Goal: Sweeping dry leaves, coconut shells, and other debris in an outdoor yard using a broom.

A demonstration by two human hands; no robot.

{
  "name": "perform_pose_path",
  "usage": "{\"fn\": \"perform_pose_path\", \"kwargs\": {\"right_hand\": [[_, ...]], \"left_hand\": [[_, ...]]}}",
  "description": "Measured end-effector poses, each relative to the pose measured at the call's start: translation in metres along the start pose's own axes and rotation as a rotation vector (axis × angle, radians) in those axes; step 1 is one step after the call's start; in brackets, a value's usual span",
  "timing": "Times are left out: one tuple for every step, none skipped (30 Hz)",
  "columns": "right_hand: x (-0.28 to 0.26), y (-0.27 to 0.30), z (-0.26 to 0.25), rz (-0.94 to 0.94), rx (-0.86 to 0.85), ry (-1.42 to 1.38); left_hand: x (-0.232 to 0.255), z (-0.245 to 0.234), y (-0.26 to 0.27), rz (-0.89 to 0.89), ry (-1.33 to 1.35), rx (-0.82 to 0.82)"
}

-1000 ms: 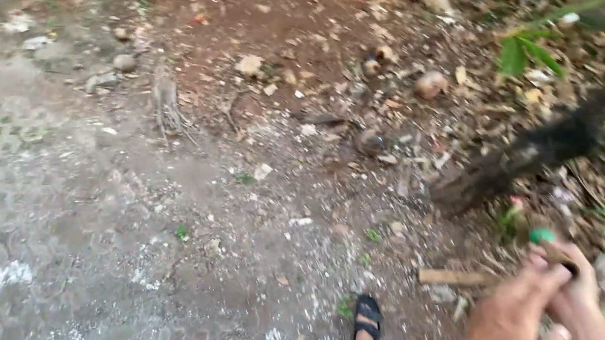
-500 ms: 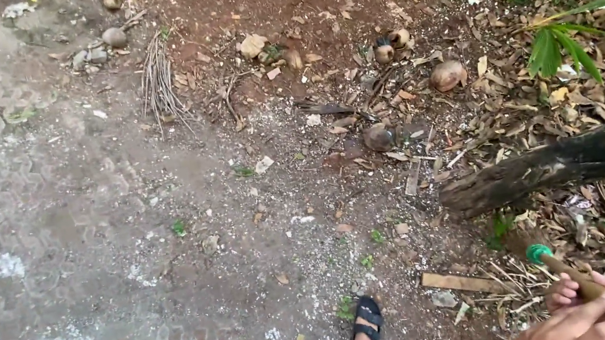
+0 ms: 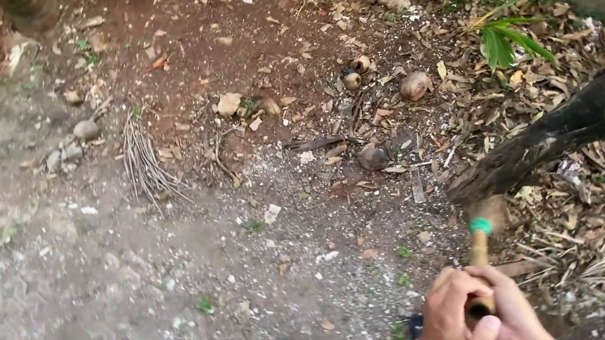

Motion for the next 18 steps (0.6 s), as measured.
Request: {"fn": "perform_pose_path", "kwargs": {"right_hand": [[0.019, -0.006, 0.027, -0.023, -0.069, -0.006], [0.038, -0.011, 0.054, -0.047, -0.139, -0.013], [0.046, -0.017, 0.076, -0.052, -0.141, -0.02], [0.055, -0.022, 0.099, -0.031, -0.192, 0.074], [0.062, -0.024, 0.116, -0.006, -0.234, 0.174], [0.066, -0.027, 0.128, -0.008, -0.228, 0.172], [0.076, -0.03, 0.145, 0.034, -0.293, 0.32], [0.086, -0.033, 0.158, 0.078, -0.356, 0.469], [0.088, -0.033, 0.169, 0.087, -0.349, 0.469], [0.092, -0.032, 0.181, 0.119, -0.391, 0.566], [0.089, -0.038, 0.2, 0.142, -0.442, 0.664], [0.089, -0.047, 0.209, 0.141, -0.444, 0.664], [0.088, -0.057, 0.214, 0.09, -0.457, 0.813], [0.086, -0.068, 0.218, 0.038, -0.469, 0.96], [0.081, -0.074, 0.231, 0.044, -0.47, 0.959], [0.072, -0.08, 0.245, -0.012, -0.467, 1.026], [0.064, -0.085, 0.254, -0.066, -0.462, 1.094], [0.057, -0.092, 0.257, -0.057, -0.462, 1.095]], "left_hand": [[0.016, -0.027, 0.0, 0.041, 0.006, -0.011], [0.032, -0.053, 0.0, 0.082, 0.013, -0.022], [0.03, -0.069, 0.01, 0.085, 0.012, -0.031], [0.031, -0.081, 0.019, 0.135, -0.019, -0.055], [0.031, -0.089, 0.029, 0.182, -0.043, -0.072], [0.022, -0.1, 0.039, 0.182, -0.037, -0.074], [0.013, -0.107, 0.05, 0.191, -0.099, -0.145], [0.002, -0.112, 0.063, 0.2, -0.161, -0.216], [0.005, -0.12, 0.067, 0.193, -0.154, -0.213], [0.004, -0.121, 0.071, 0.149, -0.162, -0.285], [-0.002, -0.128, 0.067, 0.114, -0.179, -0.36], [0.004, -0.141, 0.059, 0.115, -0.18, -0.36], [0.004, -0.154, 0.051, 0.049, -0.176, -0.311], [0.003, -0.165, 0.044, -0.016, -0.172, -0.262], [-0.008, -0.173, 0.047, -0.022, -0.171, -0.26], [-0.032, -0.196, 0.049, -0.209, -0.238, -0.03], [-0.053, -0.216, 0.06, -0.399, -0.3, 0.202], [-0.087, -0.225, 0.069, -0.407, -0.297, 0.205]]}}
Point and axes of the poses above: each hand's wrist, its own y-axis away from the middle knuckle, its own z-axis out of the palm, x = y × z, the point moved 7 cm from there along -y, towards the middle knuckle, and after that the axes turned 11 degrees about y, right-handed, at the moved point
